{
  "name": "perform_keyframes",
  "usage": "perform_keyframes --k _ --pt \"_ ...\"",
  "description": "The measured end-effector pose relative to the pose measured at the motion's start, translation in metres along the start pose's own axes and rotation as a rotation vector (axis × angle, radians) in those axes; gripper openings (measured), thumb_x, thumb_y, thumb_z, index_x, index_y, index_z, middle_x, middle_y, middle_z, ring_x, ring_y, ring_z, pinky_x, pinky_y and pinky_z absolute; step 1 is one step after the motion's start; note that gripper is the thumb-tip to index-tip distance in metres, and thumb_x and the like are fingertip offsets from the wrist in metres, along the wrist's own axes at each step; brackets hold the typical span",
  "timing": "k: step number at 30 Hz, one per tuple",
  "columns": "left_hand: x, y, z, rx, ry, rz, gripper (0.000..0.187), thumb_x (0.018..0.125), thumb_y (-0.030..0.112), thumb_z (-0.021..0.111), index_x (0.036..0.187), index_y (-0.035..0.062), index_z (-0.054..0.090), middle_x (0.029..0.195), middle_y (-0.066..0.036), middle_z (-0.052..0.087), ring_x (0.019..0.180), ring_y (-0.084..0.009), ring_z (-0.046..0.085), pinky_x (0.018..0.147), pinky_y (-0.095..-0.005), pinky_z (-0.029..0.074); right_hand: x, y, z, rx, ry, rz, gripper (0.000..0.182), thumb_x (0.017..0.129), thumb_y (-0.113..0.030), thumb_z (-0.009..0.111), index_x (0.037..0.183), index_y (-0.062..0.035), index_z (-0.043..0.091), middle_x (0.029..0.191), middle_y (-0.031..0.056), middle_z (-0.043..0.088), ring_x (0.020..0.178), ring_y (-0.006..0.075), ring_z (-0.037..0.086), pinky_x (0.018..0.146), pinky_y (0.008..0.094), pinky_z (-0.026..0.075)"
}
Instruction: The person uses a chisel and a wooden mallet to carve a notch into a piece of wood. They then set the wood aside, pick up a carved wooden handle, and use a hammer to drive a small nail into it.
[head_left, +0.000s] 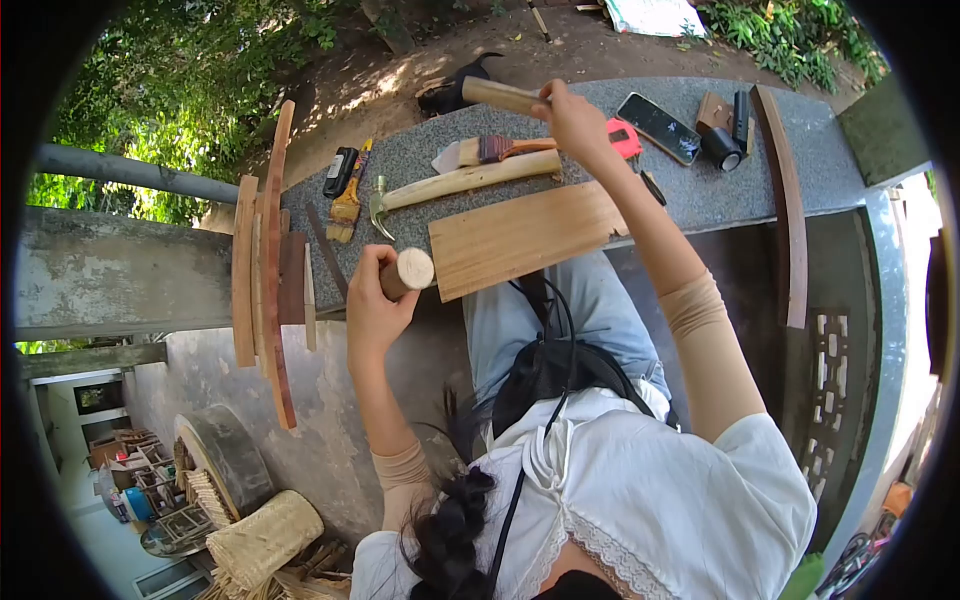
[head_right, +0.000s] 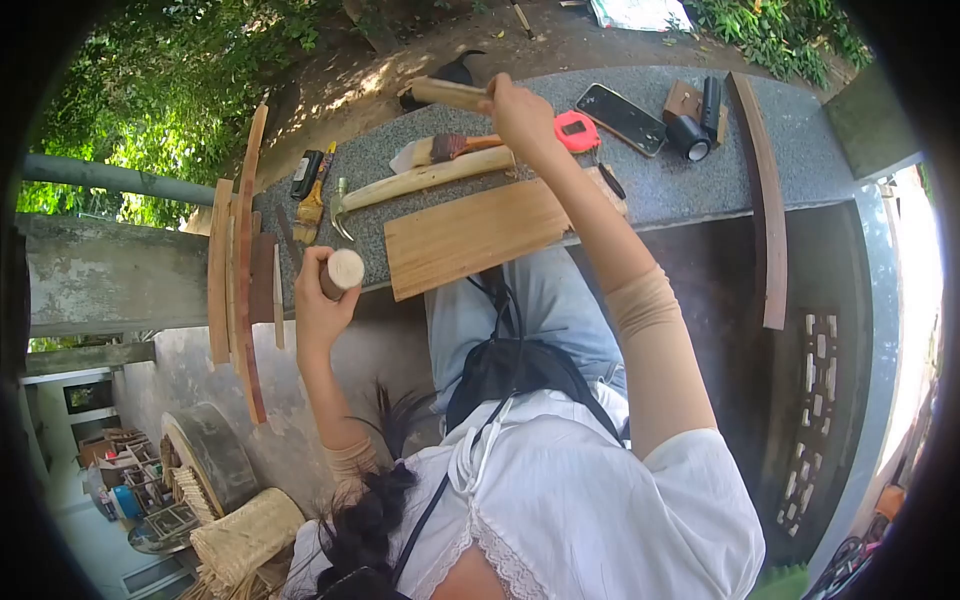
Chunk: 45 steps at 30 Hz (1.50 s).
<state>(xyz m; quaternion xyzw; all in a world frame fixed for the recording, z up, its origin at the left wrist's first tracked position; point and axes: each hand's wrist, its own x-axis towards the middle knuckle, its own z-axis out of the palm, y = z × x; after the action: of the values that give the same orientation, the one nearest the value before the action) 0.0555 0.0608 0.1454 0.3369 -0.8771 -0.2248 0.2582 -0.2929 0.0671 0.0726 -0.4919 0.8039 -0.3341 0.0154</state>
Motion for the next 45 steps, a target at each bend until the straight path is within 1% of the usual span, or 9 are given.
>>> perform_keyframes --k 7,13,15,17,21,25,28,38,45 --pt "-0.036 -0.004 0.034 -0.155 0.116 -0.166 0.03 0.079 0.022 0.073 0.09 0.0026 0.053 0.078 -0.012 0.063 0.074 -0.0282 0.064 0.068 -0.0358 0.049 -0.112 0.007 -0.075 0.134 -0.133 0.229 0.04 0.089 -0.038 0.055 0.114 -0.0067 0.051 0.089 0.0204 0.066 0.086 0.0382 0.063 0.072 0.0453 0.049" --pt "-0.05 -0.033 0.078 0.13 -0.08 -0.672 0.053 0.076 0.048 0.072 0.087 -0.0011 0.056 0.082 -0.022 0.065 0.086 -0.0434 0.062 0.071 -0.0465 0.049 -0.17 0.04 -0.079 0.108 -0.212 0.322 0.044 0.085 -0.039 0.061 0.115 -0.0085 0.05 0.094 0.0201 0.066 0.088 0.0392 0.063 0.073 0.0455 0.049" --pt "-0.057 -0.048 0.088 -0.008 -0.042 -0.671 0.05 0.075 0.045 0.074 0.088 -0.0004 0.055 0.075 -0.018 0.065 0.072 -0.0356 0.066 0.062 -0.0411 0.05 -0.181 0.038 -0.08 0.069 -0.198 0.357 0.045 0.085 -0.039 0.061 0.115 -0.0081 0.048 0.092 0.0207 0.066 0.089 0.0399 0.063 0.073 0.0458 0.049" --pt "-0.059 -0.046 0.094 -0.299 0.056 -0.773 0.039 0.075 0.033 0.078 0.088 0.0031 0.056 0.069 -0.003 0.059 0.049 -0.01 0.054 0.042 -0.0223 0.041 -0.191 0.038 -0.073 0.057 -0.213 0.361 0.045 0.086 -0.038 0.061 0.115 -0.008 0.046 0.091 0.0217 0.066 0.088 0.0408 0.063 0.072 0.0467 0.049" --pt "-0.068 -0.059 0.095 -0.543 0.142 -0.881 0.037 0.073 0.026 0.08 0.088 0.0039 0.054 0.068 0.0 0.056 0.046 -0.007 0.048 0.041 -0.021 0.039 -0.199 0.031 -0.064 0.059 -0.264 0.408 0.045 0.086 -0.037 0.061 0.114 -0.0079 0.041 0.087 0.0249 0.065 0.085 0.0433 0.063 0.069 0.049 0.049" --pt "-0.079 -0.071 0.076 -0.408 0.278 -0.797 0.032 0.075 0.018 0.078 0.09 0.0011 0.056 0.072 -0.006 0.061 0.052 -0.0143 0.057 0.046 -0.0267 0.044 -0.208 0.026 -0.055 0.121 -0.255 0.32 0.046 0.086 -0.036 0.062 0.112 -0.0064 0.039 0.08 0.024 0.064 0.079 0.0439 0.063 0.066 0.0486 0.049" --pt "-0.07 -0.05 0.051 0.172 0.509 -0.472 0.027 0.075 0.016 0.075 0.089 0.0003 0.058 0.076 -0.013 0.065 0.063 -0.0245 0.065 0.056 -0.0327 0.049 -0.212 0.019 -0.055 0.183 -0.268 0.324 0.046 0.085 -0.034 0.064 0.112 -0.0052 0.04 0.076 0.0235 0.063 0.074 0.0437 0.062 0.063 0.047 0.048" --pt "0.051 0.109 0.169 -0.106 -0.22 0.308 0.026 0.059 0.021 0.074 0.079 0.0086 0.061 0.077 -0.01 0.065 0.075 -0.0302 0.064 0.064 -0.0421 0.051 -0.249 0.053 -0.079 0.259 0.124 0.486 0.049 0.083 -0.02 0.069 0.121 0.001 0.048 0.079 0.0091 0.061 0.064 0.0163 0.057 0.059 0.0313 0.046" --pt "0.073 0.133 0.267 -0.105 -0.35 0.428 0.029 0.06 0.028 0.074 0.075 0.0072 0.061 0.068 -0.011 0.064 0.065 -0.0293 0.065 0.058 -0.04 0.051 -0.262 0.072 -0.128 0.71 0.226 0.851 0.042 0.091 -0.015 0.059 0.128 -0.0069 0.041 0.069 -0.0009 0.05 0.05 0.0042 0.046 0.041 0.0193 0.033"
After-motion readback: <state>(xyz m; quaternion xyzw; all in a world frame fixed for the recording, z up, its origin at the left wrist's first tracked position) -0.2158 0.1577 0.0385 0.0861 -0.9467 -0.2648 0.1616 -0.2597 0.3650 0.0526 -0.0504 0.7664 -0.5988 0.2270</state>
